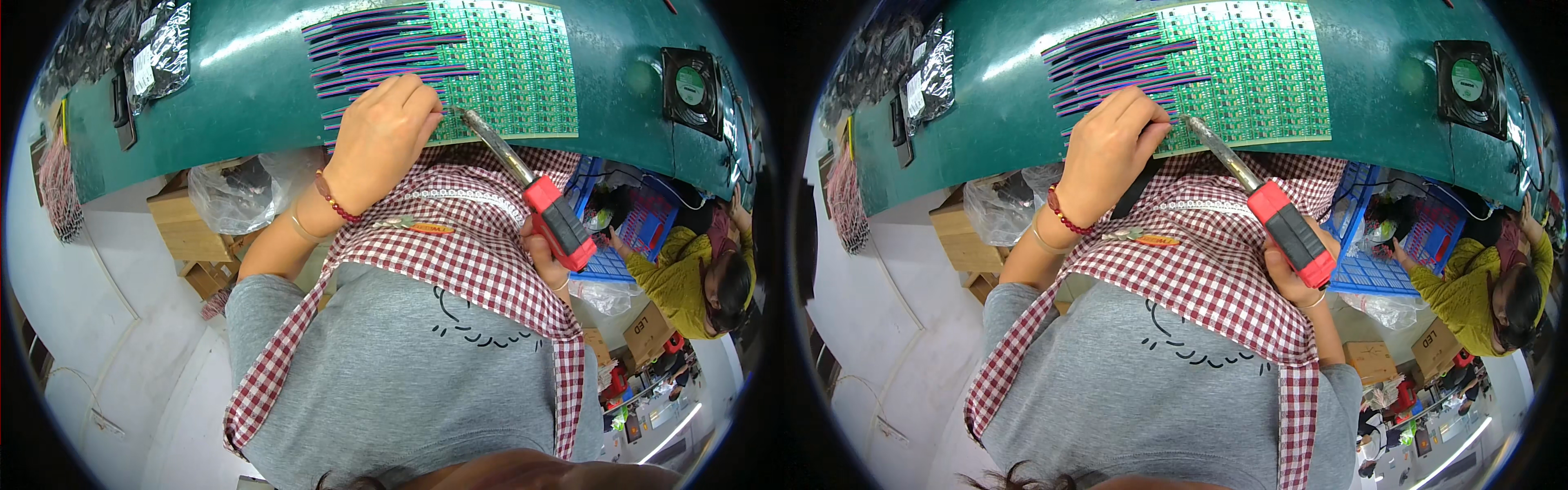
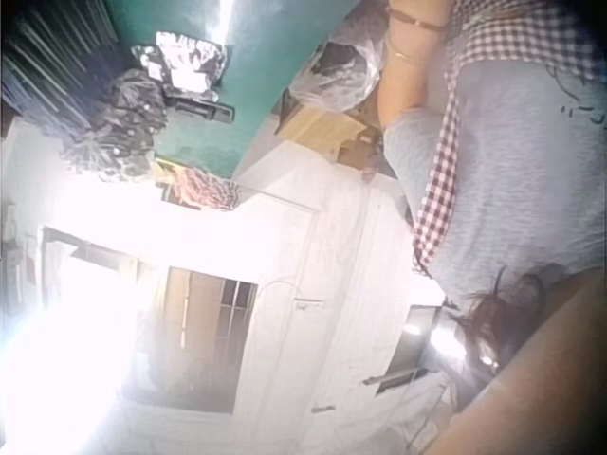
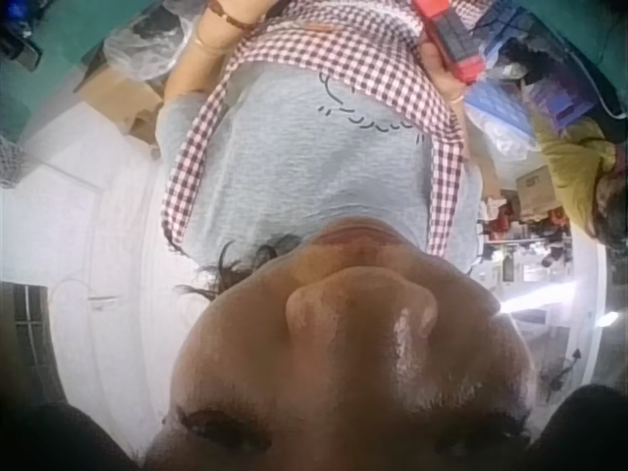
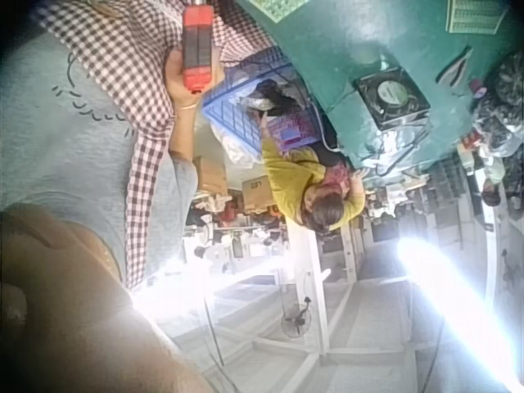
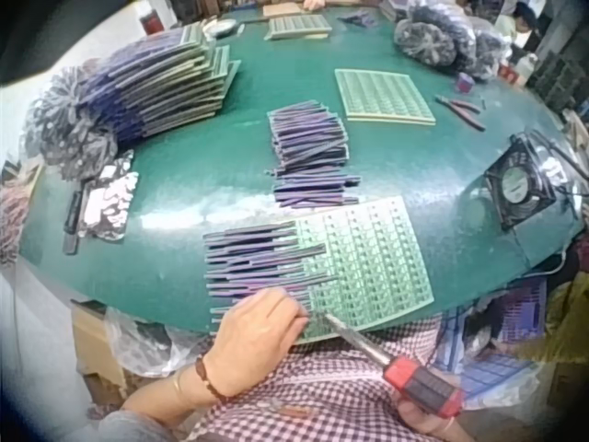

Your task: The person attaches ribbon cables to a circuit board by positioning the wires by hand and soldering the connections with a soldering iron.

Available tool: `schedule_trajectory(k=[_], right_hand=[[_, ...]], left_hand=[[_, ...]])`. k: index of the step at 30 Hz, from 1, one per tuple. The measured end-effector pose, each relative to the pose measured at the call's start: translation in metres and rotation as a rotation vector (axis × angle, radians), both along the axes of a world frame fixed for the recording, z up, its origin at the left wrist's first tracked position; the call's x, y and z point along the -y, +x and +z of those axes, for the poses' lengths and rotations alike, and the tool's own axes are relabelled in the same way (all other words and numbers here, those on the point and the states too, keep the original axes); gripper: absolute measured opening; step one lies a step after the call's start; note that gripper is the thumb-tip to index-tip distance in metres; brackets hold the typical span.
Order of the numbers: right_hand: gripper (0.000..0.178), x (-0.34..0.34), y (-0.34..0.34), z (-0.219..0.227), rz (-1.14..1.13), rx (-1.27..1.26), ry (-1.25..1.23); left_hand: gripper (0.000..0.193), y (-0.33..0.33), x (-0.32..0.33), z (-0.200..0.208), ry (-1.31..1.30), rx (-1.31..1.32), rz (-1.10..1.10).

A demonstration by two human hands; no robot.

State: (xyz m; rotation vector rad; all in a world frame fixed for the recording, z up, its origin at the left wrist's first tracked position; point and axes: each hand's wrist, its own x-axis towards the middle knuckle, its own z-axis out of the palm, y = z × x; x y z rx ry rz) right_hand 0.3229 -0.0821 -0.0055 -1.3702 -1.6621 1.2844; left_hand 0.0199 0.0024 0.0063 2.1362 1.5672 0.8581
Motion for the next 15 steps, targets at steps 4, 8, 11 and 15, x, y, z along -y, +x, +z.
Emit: schedule_trajectory(k=[4, 8, 11, 15], right_hand=[[0.020, 0.0005, 0.0035, 0.0013, 0.028, 0.000, 0.058], [0.020, 0.0027, 0.0045, 0.0012, 0.012, -0.007, 0.049], [0.021, 0.0037, 0.0037, 0.0018, 0.007, -0.001, 0.030], [0.023, 0.0030, 0.0025, 0.0012, -0.020, -0.054, -0.004]], left_hand=[[0.013, -0.0004, -0.0003, 0.0009, -0.009, 0.005, -0.001], [0.012, -0.0014, -0.0011, 0.0012, -0.026, 0.000, -0.006], [0.012, -0.0020, -0.0013, 0.0016, -0.040, 0.006, -0.010], [0.012, -0.0027, -0.0020, 0.0020, -0.051, 0.017, -0.015]])
